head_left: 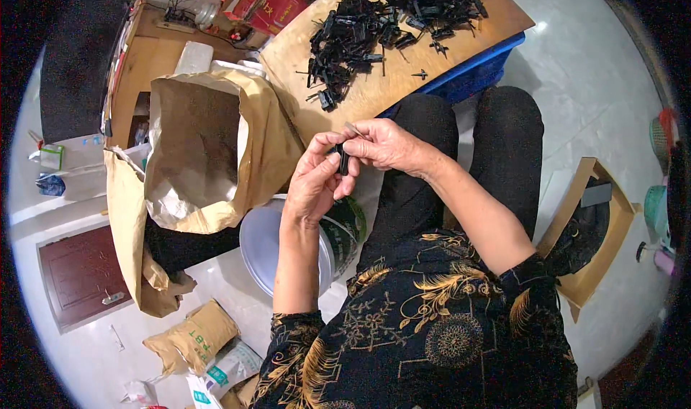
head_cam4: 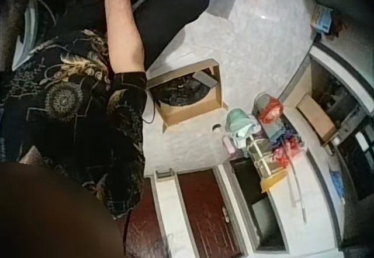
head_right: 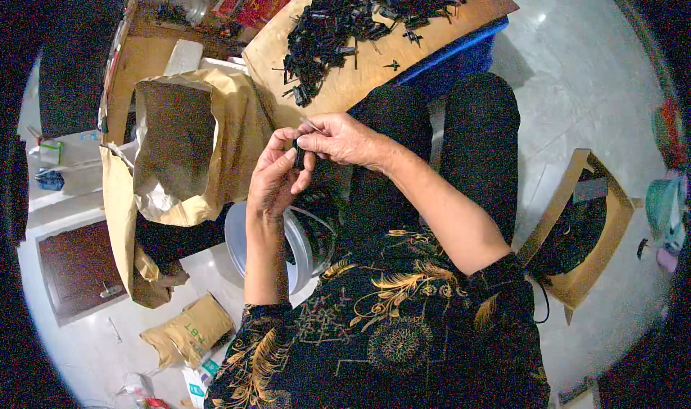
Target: Sorting and packaging small black plastic components into a paper bag.
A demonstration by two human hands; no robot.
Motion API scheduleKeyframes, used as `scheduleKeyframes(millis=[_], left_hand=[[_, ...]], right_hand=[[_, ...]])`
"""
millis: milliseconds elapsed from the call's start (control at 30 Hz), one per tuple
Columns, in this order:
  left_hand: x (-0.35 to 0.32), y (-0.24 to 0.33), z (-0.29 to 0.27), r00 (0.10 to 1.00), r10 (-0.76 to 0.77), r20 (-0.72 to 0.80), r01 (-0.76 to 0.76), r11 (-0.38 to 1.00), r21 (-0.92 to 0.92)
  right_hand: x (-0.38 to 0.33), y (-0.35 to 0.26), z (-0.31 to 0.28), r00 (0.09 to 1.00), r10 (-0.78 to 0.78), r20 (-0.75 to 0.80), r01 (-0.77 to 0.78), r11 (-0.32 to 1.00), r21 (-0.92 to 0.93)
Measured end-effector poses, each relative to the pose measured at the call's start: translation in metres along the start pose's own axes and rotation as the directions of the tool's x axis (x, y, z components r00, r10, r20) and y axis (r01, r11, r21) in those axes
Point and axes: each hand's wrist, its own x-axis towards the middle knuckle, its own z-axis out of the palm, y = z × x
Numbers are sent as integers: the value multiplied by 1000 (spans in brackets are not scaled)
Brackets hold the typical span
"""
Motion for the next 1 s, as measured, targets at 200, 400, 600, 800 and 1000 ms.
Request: scheduleKeyframes(millis=[200, 400, 600, 800, 1000], left_hand=[[-6, 1, 13, 984, 65, -168, 1, 931, 365], [-2, -8, 19, 926, 375, 39, -180, 348, 920], [-2, -18, 15, 871, 471, -143, -116, 479, 870], [4, -25, 0, 848, 514, -131, -115, 419, 901], [10, -29, -8, 847, 513, -139, -121, 441, 889]], right_hand=[[1, 8, -2, 981, -182, -64, 169, 972, -162], [4, 17, 1, 958, -250, -143, 177, 901, -395], [-6, 13, 18, 981, 36, -190, -40, 999, -17], [-1, 21, 22, 977, 29, -212, -39, 998, -44], [8, 31, 21, 973, 2, -231, -7, 1000, -18]])
